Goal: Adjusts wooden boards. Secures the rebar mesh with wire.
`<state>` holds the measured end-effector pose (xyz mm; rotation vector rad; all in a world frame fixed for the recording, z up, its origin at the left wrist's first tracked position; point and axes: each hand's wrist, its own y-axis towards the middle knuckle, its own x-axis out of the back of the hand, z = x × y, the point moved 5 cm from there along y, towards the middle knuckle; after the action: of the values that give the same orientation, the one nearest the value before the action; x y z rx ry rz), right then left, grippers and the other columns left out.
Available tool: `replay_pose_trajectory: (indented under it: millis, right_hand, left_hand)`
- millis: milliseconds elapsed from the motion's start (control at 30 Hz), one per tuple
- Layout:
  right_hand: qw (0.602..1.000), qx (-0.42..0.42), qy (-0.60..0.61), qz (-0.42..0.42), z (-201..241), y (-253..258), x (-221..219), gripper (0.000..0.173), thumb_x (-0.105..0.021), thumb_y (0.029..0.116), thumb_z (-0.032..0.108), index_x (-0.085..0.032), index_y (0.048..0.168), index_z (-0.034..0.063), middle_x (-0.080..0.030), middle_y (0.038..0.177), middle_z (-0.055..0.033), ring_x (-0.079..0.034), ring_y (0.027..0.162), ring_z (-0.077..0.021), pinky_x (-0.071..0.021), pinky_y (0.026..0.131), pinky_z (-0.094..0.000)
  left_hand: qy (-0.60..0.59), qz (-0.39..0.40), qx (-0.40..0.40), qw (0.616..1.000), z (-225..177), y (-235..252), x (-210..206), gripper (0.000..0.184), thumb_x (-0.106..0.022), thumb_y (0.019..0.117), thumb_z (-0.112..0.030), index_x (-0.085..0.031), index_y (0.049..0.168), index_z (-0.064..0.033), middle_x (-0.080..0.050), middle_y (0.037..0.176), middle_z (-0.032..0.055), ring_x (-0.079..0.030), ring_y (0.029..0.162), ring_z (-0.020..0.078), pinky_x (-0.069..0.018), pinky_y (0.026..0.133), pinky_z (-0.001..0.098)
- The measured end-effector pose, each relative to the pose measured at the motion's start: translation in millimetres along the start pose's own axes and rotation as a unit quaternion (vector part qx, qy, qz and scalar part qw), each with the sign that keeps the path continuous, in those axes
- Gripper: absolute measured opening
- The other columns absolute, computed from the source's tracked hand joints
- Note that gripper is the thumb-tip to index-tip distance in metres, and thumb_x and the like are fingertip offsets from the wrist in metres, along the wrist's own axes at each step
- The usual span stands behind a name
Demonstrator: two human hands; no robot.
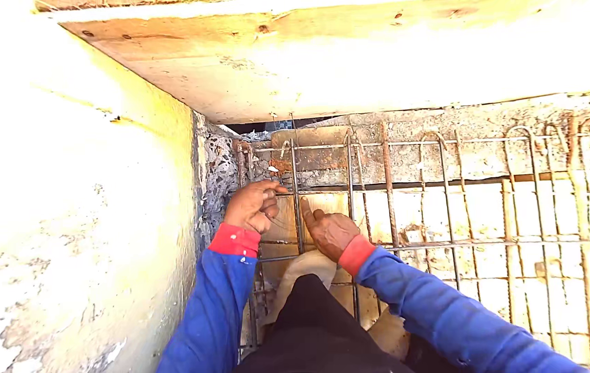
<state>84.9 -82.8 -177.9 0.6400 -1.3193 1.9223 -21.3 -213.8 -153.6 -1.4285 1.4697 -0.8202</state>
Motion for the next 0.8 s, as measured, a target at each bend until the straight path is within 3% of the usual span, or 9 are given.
replay_pose_trajectory:
  millis: [200, 400, 500, 567, 600, 633, 700, 767, 800]
  right_hand:
    - [0.999, -0.017, -0.004, 0.045, 9, -1, 9, 0.064, -0.044, 0.1053, 0.021, -0.021, 0.162, 0.0018, -0.067, 0.1, -0.0179, -0.07, 0.076, -0.0328, -0.0579, 0.066, -0.0459]
    - [0.989, -0.095, 0.051, 0.105, 29, 6, 17, 0.066, -0.041, 0.1064, 0.018, -0.012, 0.162, -0.0036, -0.067, 0.108, -0.0226, -0.071, 0.09, -0.0372, -0.0588, 0.075, -0.0486]
    - [0.981, -0.096, 0.14, 0.098, 41, 4, 17, 0.054, -0.044, 0.1056, 0.019, -0.035, 0.153, -0.0052, -0.068, 0.115, -0.0232, -0.07, 0.104, -0.0394, -0.0568, 0.086, -0.0531]
    - [0.975, -0.062, 0.213, 0.03, 46, 1, 7, 0.037, -0.051, 0.1033, 0.023, -0.063, 0.128, -0.0017, -0.07, 0.117, -0.023, -0.068, 0.111, -0.0397, -0.0538, 0.094, -0.0562]
    - [0.969, -0.042, 0.243, -0.005, 50, -1, -4, 0.036, -0.054, 0.1016, 0.026, -0.07, 0.12, 0.0001, -0.071, 0.118, -0.0227, -0.067, 0.114, -0.0398, -0.0523, 0.098, -0.0571]
    - [0.961, -0.037, 0.272, 0.027, 55, 0, -13, 0.041, -0.052, 0.1025, 0.03, -0.069, 0.124, -0.0006, -0.069, 0.126, -0.0237, -0.063, 0.123, -0.0404, -0.0467, 0.106, -0.0574]
    - [0.927, -0.098, 0.351, 0.093, 65, 9, -7, 0.052, -0.045, 0.1089, 0.027, -0.049, 0.144, -0.011, -0.057, 0.144, -0.0253, -0.05, 0.14, -0.036, -0.0341, 0.118, -0.0494]
    - [0.856, -0.2, 0.452, -0.15, 73, 26, -5, 0.053, -0.048, 0.1063, 0.02, -0.046, 0.143, -0.0183, -0.07, 0.116, -0.029, -0.068, 0.115, -0.0356, -0.049, 0.105, -0.0441]
    - [0.814, -0.242, 0.496, -0.18, 76, 33, 6, 0.051, -0.049, 0.1072, 0.019, -0.045, 0.147, -0.0128, -0.072, 0.111, -0.0263, -0.07, 0.108, -0.0336, -0.0514, 0.102, -0.0433]
  left_hand:
    - [0.086, -0.034, -0.015, 0.996, -6, -14, -8, 0.02, -0.053, 0.1014, -0.011, -0.066, 0.088, -0.0029, -0.029, 0.052, -0.0068, -0.023, 0.037, 0.0029, -0.0199, 0.034, 0.0168]
    - [0.265, -0.041, -0.072, 0.961, -10, -26, -35, 0.017, -0.057, 0.1006, -0.011, -0.064, 0.087, -0.0052, -0.038, 0.055, -0.0021, -0.03, 0.041, 0.0065, -0.0249, 0.038, 0.0207]
    - [0.48, -0.029, -0.105, 0.87, -10, -37, -61, 0.026, -0.055, 0.1029, -0.021, -0.063, 0.085, -0.0042, -0.053, 0.064, 0.0099, -0.047, 0.051, 0.0206, -0.0392, 0.047, 0.0367]
    - [0.59, -0.018, -0.122, 0.798, -4, -39, -79, 0.028, -0.054, 0.1019, -0.023, -0.063, 0.085, -0.0036, -0.061, 0.072, 0.015, -0.061, 0.062, 0.0294, -0.0499, 0.056, 0.0497]
    - [0.628, -0.014, -0.121, 0.769, 1, -43, -89, 0.026, -0.054, 0.1017, -0.023, -0.062, 0.087, -0.0032, -0.063, 0.077, 0.0161, -0.065, 0.069, 0.0314, -0.0532, 0.061, 0.0528]
    - [0.661, -0.009, -0.113, 0.742, 8, -48, -99, 0.024, -0.055, 0.1012, -0.022, -0.062, 0.089, -0.0025, -0.065, 0.081, 0.0169, -0.068, 0.075, 0.0322, -0.0554, 0.065, 0.0539]
    - [0.727, 0.011, -0.073, 0.683, 21, -53, -118, 0.02, -0.057, 0.0992, -0.02, -0.065, 0.097, -0.0016, -0.069, 0.093, 0.0169, -0.07, 0.089, 0.0319, -0.0573, 0.076, 0.0531]
    - [0.784, 0.036, -0.049, 0.618, 41, -50, -131, 0.016, -0.06, 0.0962, -0.014, -0.066, 0.102, -0.0007, -0.069, 0.104, 0.0177, -0.07, 0.099, 0.0326, -0.0576, 0.08, 0.0517]
    - [0.799, 0.044, -0.043, 0.598, 52, -45, -134, 0.017, -0.06, 0.0958, -0.01, -0.066, 0.107, 0.0021, -0.068, 0.109, 0.0203, -0.069, 0.103, 0.0351, -0.0583, 0.082, 0.052]
